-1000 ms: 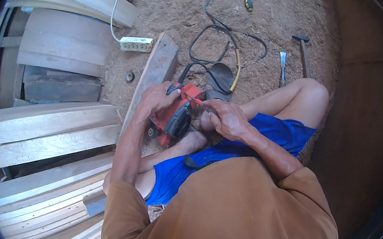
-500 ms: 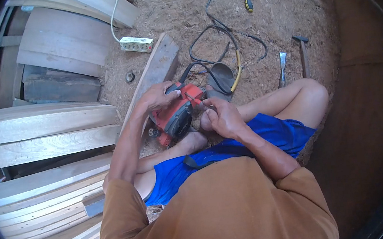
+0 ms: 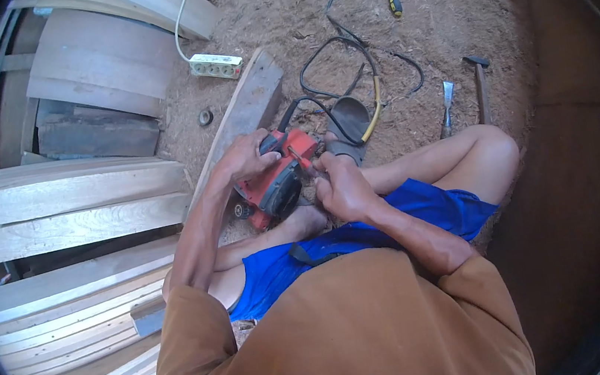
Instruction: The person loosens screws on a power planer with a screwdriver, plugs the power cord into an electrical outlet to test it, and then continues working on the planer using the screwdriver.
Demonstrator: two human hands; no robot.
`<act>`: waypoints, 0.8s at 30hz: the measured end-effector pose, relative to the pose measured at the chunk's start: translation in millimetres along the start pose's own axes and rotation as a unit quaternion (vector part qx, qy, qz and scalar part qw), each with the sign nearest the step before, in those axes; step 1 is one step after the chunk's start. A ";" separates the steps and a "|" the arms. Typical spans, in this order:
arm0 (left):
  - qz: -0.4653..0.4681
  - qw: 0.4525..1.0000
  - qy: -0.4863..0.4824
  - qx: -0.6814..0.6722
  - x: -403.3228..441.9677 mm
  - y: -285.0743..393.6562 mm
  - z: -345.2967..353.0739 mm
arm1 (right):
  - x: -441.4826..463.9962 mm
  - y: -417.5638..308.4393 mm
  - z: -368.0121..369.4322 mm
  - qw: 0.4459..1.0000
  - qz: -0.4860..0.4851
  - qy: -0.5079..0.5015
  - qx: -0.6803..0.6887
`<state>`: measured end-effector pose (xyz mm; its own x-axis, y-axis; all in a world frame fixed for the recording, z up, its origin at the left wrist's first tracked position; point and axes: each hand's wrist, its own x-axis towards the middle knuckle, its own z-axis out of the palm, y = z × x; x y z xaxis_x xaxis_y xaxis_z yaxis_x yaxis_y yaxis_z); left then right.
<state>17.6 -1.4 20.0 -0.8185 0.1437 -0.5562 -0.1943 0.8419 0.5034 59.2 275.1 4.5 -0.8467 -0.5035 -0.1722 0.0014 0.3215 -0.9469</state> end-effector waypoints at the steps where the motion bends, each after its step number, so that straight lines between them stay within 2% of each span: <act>1: 0.006 1.000 0.004 0.008 -0.2 -4.0 2.4 | 6.0 -0.9 -2.0 0.988 0.110 -0.031 0.103; 2: 0.014 1.000 0.008 0.017 1.2 -7.1 2.4 | 12.7 -1.6 -4.2 0.953 0.216 -0.058 0.203; 5: -0.008 1.000 -0.011 0.025 -2.8 -1.5 -2.6 | 20.2 6.0 -8.9 0.871 0.318 -0.058 0.370; 8: 0.022 0.999 0.003 0.032 -2.1 -13.2 4.5 | 21.6 -10.5 -17.7 0.832 0.362 -0.056 0.416; 11: 0.025 0.999 -0.003 0.023 -2.7 -17.1 6.1 | 24.6 -13.7 -29.7 0.833 0.358 -0.125 0.404; 13: 0.013 1.000 -0.006 -0.004 -3.9 -14.8 4.7 | 25.6 -10.7 -24.3 0.935 0.264 -0.112 0.209; 14: 0.007 1.000 -0.009 -0.018 -4.1 -13.1 4.7 | 24.7 -9.9 -22.0 0.966 0.211 -0.102 0.106; 16: -0.006 1.000 0.009 -0.009 -5.9 -7.4 4.3 | 15.9 -26.7 -25.9 0.987 0.077 -0.056 -0.129; 17: -0.013 1.000 0.019 -0.005 -6.8 -6.4 4.0 | 13.0 -35.4 -27.7 0.969 0.006 -0.031 -0.244; 20: 0.035 0.997 -0.030 -0.064 6.2 -24.7 9.8 | 13.3 -46.4 -27.5 0.953 -0.001 -0.102 -0.284; 23: -0.041 0.959 -0.174 -0.219 12.7 -20.0 -0.8 | 8.9 -16.7 -17.6 0.975 -0.063 -0.028 -0.211; 24: -0.047 0.964 -0.172 -0.195 14.5 -13.5 -2.8 | 10.3 -13.4 -15.8 0.993 0.032 -0.041 -0.102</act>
<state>6.8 -12.2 7.0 -0.5727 0.2970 -0.7641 -0.5028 0.6089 0.6135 42.0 278.3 19.7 -0.8016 -0.5384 -0.2599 -0.0613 0.5064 -0.8601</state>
